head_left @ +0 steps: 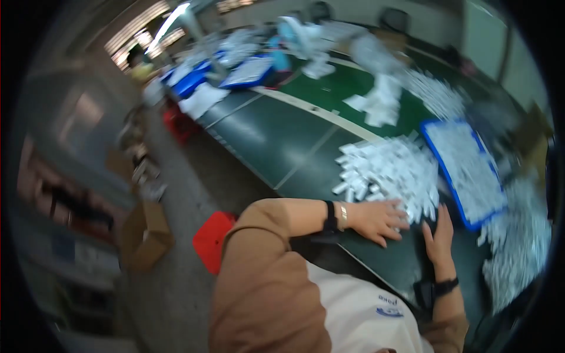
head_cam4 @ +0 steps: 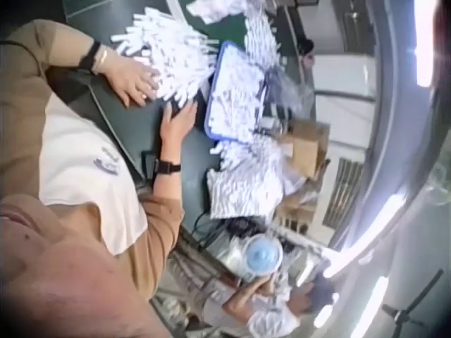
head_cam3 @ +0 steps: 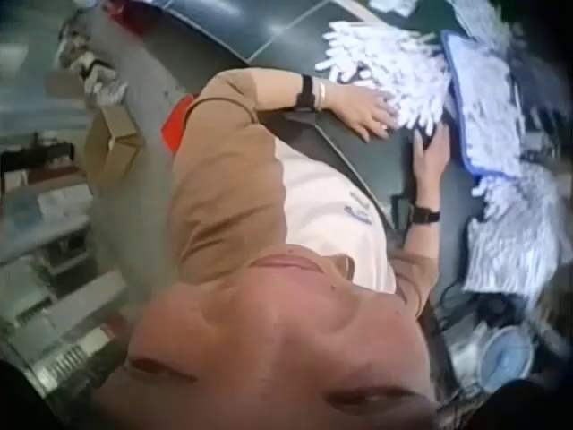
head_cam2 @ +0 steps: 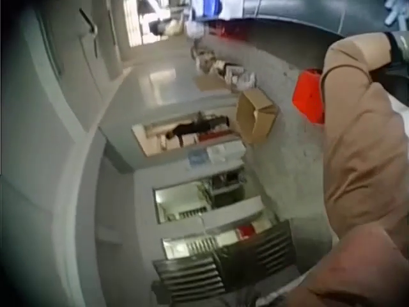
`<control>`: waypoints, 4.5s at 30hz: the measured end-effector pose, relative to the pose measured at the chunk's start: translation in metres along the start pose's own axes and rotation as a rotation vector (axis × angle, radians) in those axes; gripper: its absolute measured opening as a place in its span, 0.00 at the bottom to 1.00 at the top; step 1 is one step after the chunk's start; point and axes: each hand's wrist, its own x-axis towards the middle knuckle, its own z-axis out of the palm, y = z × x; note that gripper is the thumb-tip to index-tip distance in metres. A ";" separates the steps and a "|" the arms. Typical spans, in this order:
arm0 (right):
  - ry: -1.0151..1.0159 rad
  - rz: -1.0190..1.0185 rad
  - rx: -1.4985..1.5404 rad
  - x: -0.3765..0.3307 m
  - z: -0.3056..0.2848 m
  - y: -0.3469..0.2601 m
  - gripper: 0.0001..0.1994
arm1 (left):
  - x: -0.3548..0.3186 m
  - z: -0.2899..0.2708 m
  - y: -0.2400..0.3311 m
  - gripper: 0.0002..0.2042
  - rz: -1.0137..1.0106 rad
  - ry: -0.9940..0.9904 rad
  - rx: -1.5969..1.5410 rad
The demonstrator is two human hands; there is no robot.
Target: The person wipes the table with a cloth, then sorts white plastic components by hand, arranging them into a row. They gather the components into a bundle, place them into a plastic bag, and set the bag aside on the table.
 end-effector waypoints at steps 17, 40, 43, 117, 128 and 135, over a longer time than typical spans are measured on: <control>-0.195 -0.080 -0.046 0.068 0.015 -0.022 0.38 | 0.010 -0.001 0.032 0.14 -0.175 0.104 0.039; -0.096 0.010 -0.079 0.112 0.064 -0.074 0.33 | -0.057 -0.025 -0.044 0.10 0.023 0.159 0.066; -0.102 0.057 -0.069 0.123 0.073 -0.084 0.32 | -0.065 -0.030 -0.055 0.09 0.015 0.184 0.091; -0.209 -0.147 -0.072 0.017 -0.027 -0.087 0.35 | 0.004 -0.039 0.032 0.28 -0.669 -0.039 0.178; -0.293 -0.199 0.029 0.021 -0.035 -0.077 0.31 | 0.029 -0.040 -0.001 0.28 -0.609 0.023 0.239; -0.271 -0.188 0.142 0.008 -0.038 -0.064 0.24 | 0.021 -0.020 0.019 0.24 -0.561 -0.112 0.147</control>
